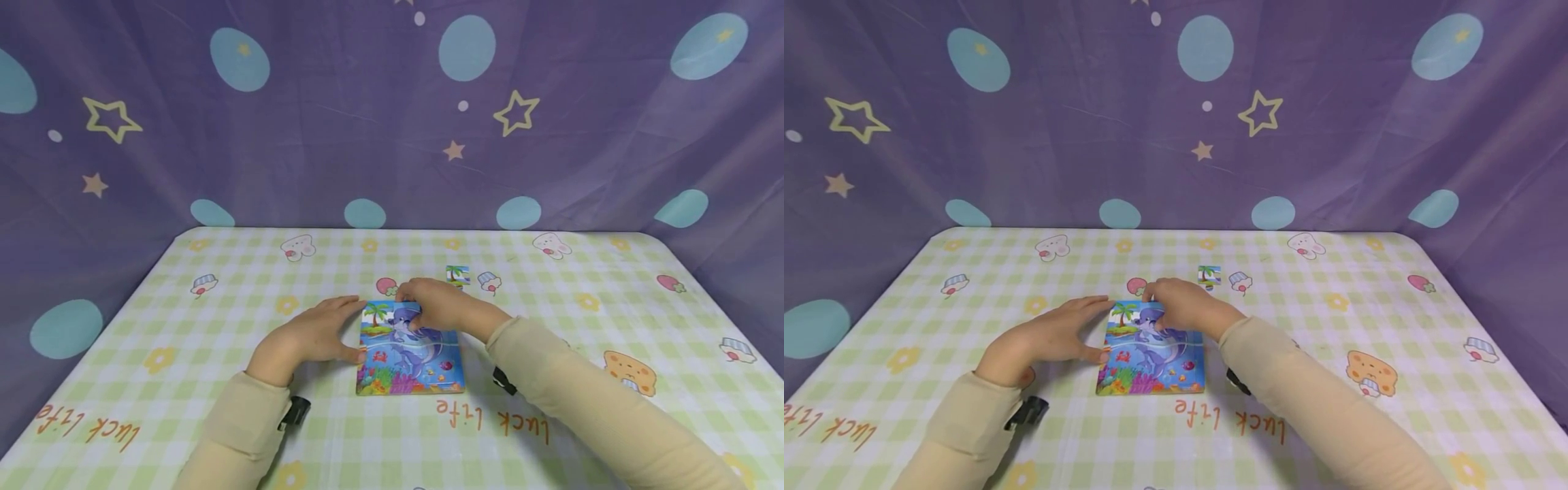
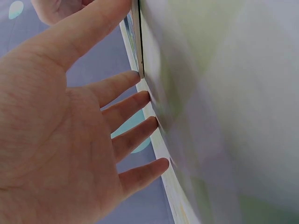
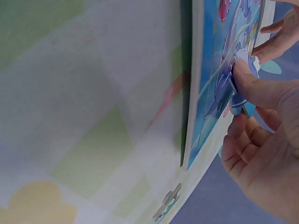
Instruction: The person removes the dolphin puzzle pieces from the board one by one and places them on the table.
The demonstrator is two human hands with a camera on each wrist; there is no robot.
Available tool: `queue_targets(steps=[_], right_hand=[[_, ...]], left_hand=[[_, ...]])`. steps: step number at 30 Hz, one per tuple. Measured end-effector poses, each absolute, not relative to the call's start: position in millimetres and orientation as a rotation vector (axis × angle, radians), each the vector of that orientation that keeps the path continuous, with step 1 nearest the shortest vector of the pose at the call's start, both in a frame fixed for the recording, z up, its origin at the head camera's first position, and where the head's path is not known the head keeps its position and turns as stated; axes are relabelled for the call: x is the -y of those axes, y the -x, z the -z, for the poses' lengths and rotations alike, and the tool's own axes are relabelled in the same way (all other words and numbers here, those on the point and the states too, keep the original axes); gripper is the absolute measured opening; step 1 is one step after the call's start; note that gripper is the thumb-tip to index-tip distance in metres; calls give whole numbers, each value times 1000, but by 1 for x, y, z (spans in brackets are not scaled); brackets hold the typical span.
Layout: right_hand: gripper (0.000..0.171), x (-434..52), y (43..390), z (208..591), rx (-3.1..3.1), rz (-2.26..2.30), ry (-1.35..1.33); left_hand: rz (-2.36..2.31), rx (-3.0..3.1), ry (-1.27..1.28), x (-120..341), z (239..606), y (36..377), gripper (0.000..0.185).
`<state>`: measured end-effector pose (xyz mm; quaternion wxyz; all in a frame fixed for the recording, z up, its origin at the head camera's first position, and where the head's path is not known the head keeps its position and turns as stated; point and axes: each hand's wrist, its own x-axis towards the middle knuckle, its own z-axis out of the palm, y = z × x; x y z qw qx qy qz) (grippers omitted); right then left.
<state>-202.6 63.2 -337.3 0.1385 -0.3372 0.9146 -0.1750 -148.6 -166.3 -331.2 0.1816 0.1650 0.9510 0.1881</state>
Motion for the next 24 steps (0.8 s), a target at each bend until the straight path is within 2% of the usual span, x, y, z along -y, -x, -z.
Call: queue_targets(steps=[8,17,24], right_hand=[[37,-68,204,341,-2634,572,941],[28,-78,209,344,-2538,795,1076],[22,-83,211,346,-2498,970,1018]], left_hand=[[-527,-2686,-467,166,332,149,94],[-513,-2697,-463,167,335,150,94],[-521,-2701,-468,168,336,150,94]])
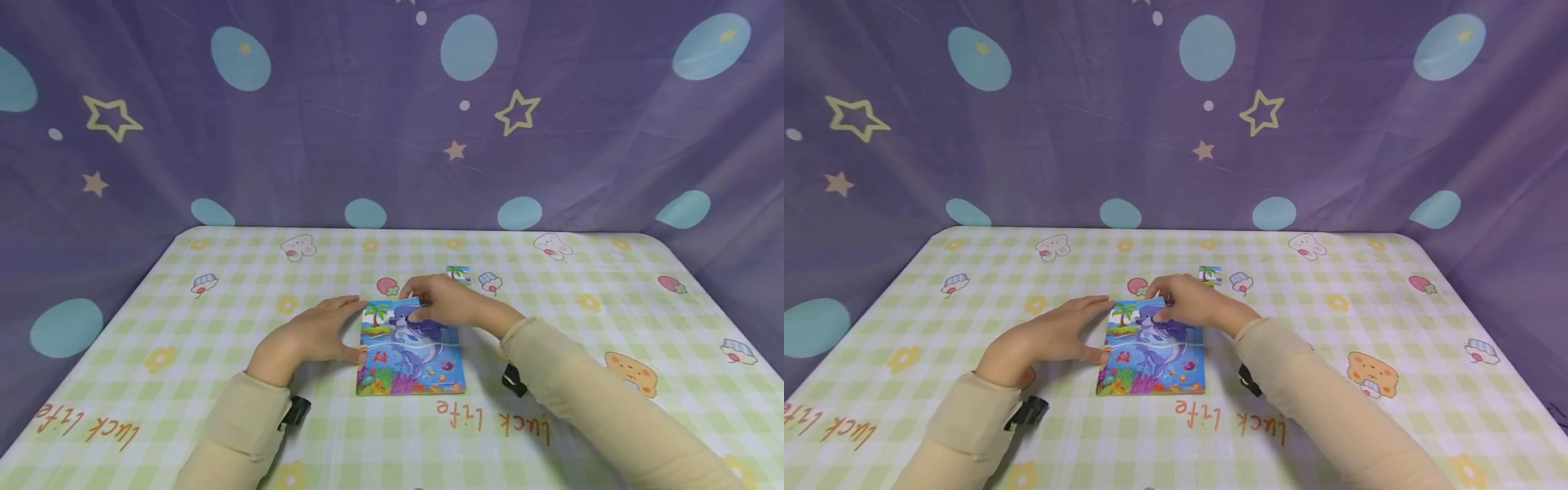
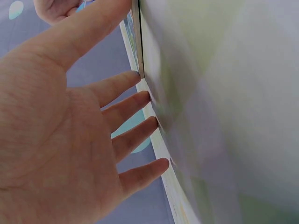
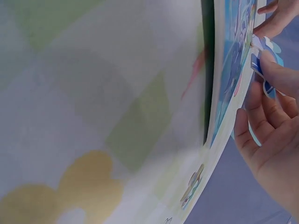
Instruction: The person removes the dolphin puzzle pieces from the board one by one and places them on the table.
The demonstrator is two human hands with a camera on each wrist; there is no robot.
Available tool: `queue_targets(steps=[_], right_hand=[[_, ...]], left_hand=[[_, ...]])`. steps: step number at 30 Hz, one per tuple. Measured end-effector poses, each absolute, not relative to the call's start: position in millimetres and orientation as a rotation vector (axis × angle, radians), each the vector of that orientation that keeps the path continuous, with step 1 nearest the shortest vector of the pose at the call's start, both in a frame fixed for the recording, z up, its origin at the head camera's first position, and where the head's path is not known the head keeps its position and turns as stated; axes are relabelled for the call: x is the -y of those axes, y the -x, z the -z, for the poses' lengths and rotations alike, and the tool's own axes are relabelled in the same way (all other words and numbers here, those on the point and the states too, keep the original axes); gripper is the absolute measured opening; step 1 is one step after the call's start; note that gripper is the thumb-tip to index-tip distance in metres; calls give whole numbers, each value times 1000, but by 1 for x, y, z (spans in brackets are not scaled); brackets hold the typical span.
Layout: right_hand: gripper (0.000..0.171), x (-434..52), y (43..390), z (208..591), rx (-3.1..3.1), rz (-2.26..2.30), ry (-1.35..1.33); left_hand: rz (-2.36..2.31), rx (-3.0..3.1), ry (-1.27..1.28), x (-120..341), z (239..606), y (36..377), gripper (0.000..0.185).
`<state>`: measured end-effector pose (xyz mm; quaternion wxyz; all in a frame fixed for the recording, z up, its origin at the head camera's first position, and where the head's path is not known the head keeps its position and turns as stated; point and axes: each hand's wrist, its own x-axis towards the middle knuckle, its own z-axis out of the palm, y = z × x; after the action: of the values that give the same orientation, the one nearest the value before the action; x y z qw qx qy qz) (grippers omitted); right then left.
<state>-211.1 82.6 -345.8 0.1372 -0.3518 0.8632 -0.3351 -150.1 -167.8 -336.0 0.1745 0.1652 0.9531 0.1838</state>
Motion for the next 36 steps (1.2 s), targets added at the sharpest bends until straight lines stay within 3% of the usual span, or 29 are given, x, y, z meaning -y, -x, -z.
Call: queue_targets(steps=[13,36], right_hand=[[30,-105,222,348,-2591,959,996],[23,-143,241,358,-2720,1044,897]], left_hand=[[-500,-2708,-486,167,333,148,94],[-505,-2707,-476,167,335,148,93]])
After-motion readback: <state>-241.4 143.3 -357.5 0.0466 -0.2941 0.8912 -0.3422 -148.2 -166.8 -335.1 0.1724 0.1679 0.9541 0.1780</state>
